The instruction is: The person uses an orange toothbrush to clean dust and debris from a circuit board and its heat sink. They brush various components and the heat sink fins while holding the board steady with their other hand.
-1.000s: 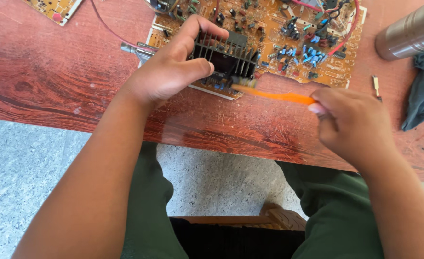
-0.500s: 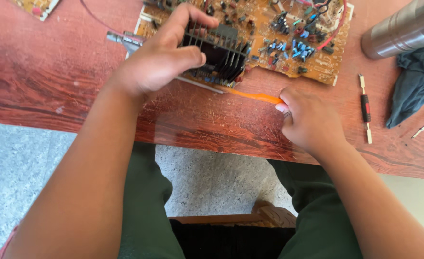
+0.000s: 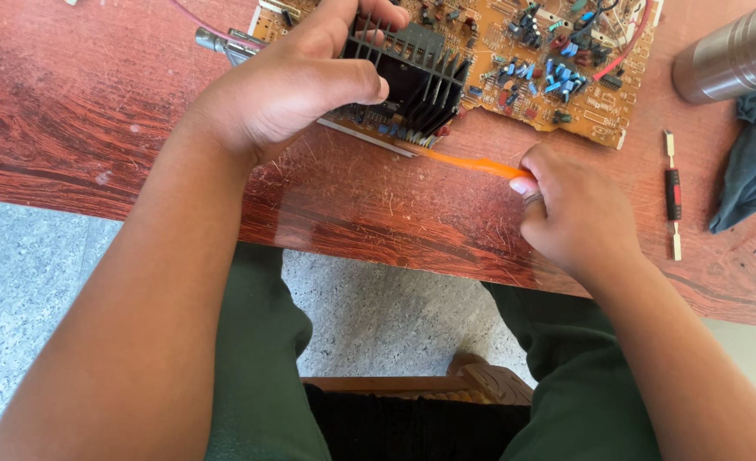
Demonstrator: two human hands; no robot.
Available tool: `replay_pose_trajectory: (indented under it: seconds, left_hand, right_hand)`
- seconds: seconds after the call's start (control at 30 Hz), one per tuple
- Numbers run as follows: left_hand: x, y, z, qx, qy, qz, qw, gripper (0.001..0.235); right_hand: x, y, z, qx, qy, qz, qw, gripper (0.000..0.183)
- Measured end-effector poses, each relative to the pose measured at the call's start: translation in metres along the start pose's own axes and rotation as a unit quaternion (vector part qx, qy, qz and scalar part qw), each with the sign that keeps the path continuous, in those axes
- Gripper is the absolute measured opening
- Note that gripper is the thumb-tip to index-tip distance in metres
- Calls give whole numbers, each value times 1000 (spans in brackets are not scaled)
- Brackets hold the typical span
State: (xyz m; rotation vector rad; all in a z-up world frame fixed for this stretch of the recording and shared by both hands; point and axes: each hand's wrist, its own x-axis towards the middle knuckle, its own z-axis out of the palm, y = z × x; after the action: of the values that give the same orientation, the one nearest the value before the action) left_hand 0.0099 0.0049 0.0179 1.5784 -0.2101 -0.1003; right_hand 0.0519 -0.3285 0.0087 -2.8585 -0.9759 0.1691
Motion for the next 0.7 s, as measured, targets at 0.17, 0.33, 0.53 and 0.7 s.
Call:
replay_pose_trajectory:
  seconds: [0.17, 0.33, 0.53, 0.7]
  left_hand:
    - [1, -1, 2, -11, 6, -17, 1000, 48]
    - [0, -3, 0, -14, -1, 10, 1000, 48]
    - [3, -5, -1, -37, -9, 11, 999, 48]
    - [0, -7, -2, -30, -4, 3, 1000, 49]
  right_hand:
    - [-3, 1, -3, 4, -8, 2, 1000, 23]
    - [-2, -1, -12, 30, -7, -84, 996, 30]
    - [-2, -2, -9, 23, -17, -74, 997, 22]
    - [-1, -2, -3, 26, -13, -81, 996, 20]
